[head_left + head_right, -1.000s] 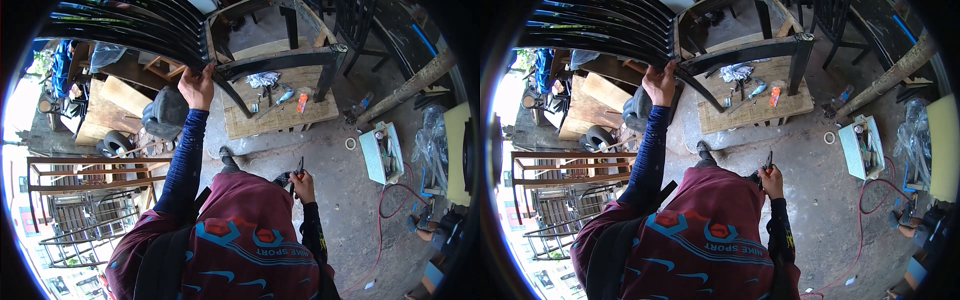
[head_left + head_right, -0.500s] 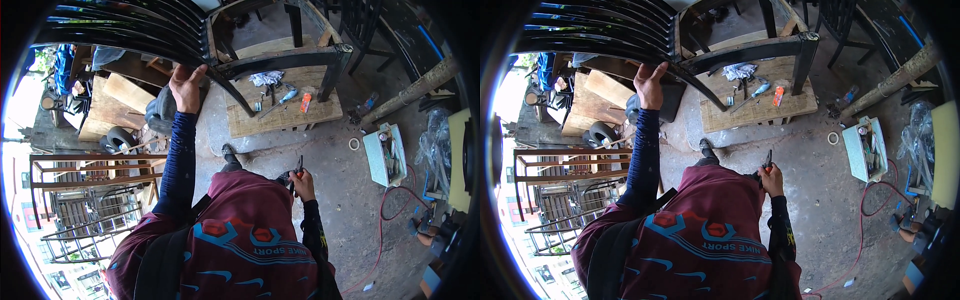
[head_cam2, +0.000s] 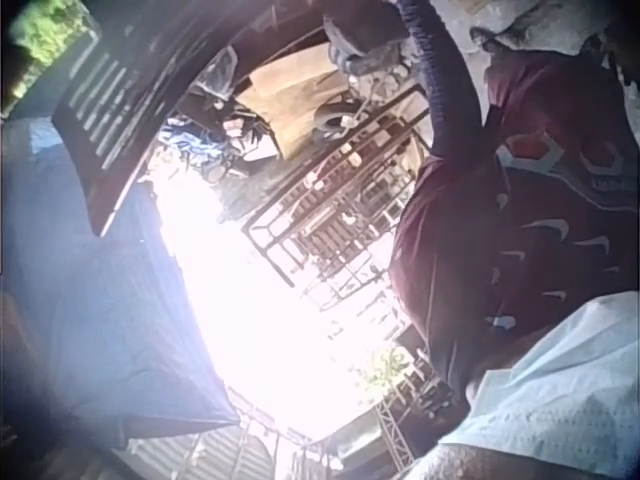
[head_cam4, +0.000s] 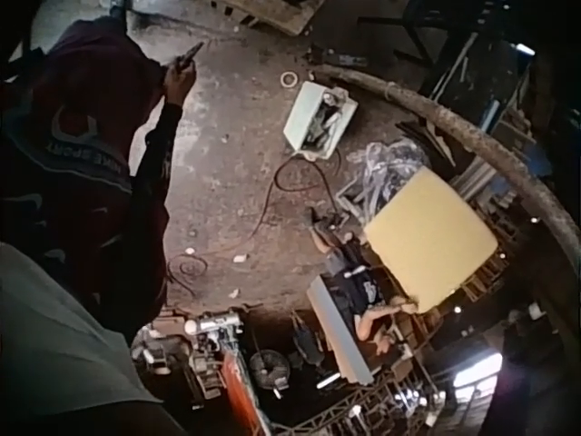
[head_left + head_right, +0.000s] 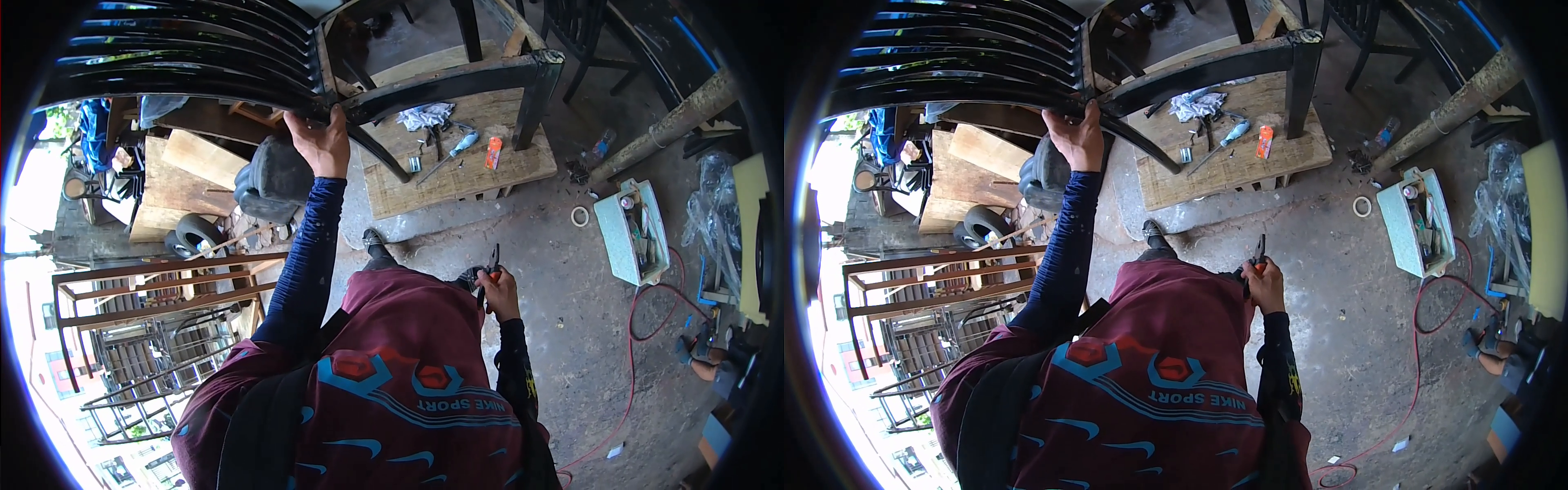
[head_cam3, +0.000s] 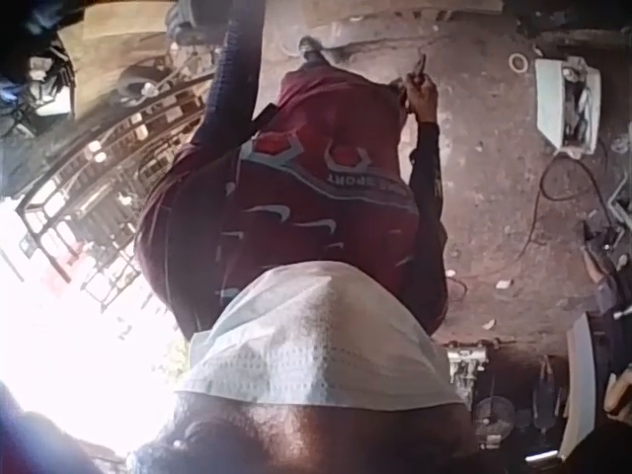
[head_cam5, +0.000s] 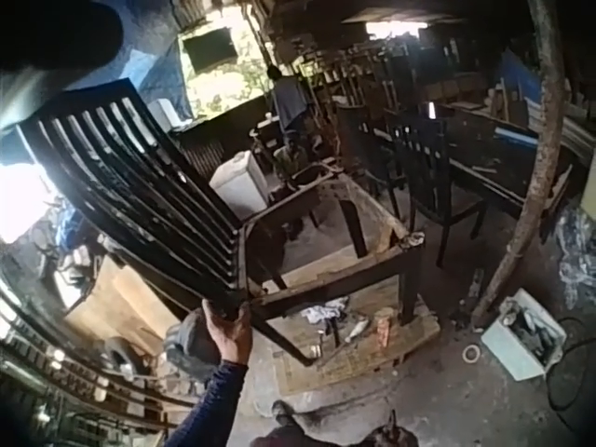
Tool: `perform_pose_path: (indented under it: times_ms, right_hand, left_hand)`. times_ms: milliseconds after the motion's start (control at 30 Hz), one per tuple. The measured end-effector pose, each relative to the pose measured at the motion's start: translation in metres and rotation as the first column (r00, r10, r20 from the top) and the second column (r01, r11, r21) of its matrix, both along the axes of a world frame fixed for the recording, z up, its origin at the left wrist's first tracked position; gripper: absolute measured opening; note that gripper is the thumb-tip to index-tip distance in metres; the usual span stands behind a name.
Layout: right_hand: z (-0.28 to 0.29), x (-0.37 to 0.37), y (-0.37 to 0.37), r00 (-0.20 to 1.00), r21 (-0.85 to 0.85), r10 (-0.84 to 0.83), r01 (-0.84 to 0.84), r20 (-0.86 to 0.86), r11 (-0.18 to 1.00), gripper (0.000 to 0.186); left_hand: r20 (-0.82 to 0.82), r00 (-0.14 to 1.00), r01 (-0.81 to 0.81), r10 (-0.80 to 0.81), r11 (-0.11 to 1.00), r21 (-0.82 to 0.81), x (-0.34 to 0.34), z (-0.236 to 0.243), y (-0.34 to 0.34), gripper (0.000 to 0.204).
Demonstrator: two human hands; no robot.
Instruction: The person is repairing a wooden chair using a hammer, scraper, and pliers to remove hardware and fix joints.
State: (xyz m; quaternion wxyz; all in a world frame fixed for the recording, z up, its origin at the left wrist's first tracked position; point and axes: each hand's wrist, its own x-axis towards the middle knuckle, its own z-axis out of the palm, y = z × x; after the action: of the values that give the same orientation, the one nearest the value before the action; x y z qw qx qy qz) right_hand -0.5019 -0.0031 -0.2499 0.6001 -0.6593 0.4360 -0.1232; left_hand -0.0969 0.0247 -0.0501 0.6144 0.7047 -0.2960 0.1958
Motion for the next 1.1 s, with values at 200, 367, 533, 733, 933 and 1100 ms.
perform_pose_path:
  times_ms: [200, 367, 533, 733, 933, 1100]
  right_hand:
    - [-0.012, -0.007, 0.006, 0.999, 0.006, -0.049, 0.049, -0.002, 0.999, 0.033]
    - [-0.018, -0.009, 0.003, 0.999, 0.016, -0.034, 0.035, -0.012, 0.999, 0.032]
    - [-0.008, -0.001, -0.007, 1.000, 0.029, 0.010, -0.009, -0.007, 1.000, 0.032]
    - [0.044, 0.015, -0.016, 1.000, 0.356, 0.024, -0.027, 0.014, 0.934, 0.025]
    - [0.048, 0.027, -0.008, 0.993, 0.419, 0.118, -0.117, 0.024, 0.901, 0.026]
    - [0.012, 0.029, 0.003, 0.987, 0.307, 0.128, -0.151, 0.093, 0.940, 0.026]
  left_hand:
    - [-0.070, 0.981, 0.185, -0.183, 0.983, 0.017, -0.004, -0.002, 0.012, 0.055]
    - [-0.015, 0.992, 0.129, -0.128, 0.985, 0.110, -0.015, 0.004, 0.012, 0.051]
    - [-0.055, 0.992, 0.119, -0.115, 0.990, 0.078, -0.006, -0.006, 0.013, 0.056]
    - [0.057, 0.998, 0.009, -0.018, 0.988, 0.151, -0.013, -0.003, 0.006, 0.059]
    - [0.040, 0.996, 0.070, -0.075, 0.991, 0.112, -0.002, -0.013, 0.015, 0.069]
    - [0.096, 0.994, -0.068, 0.054, 0.987, 0.144, 0.004, -0.025, 0.008, 0.078]
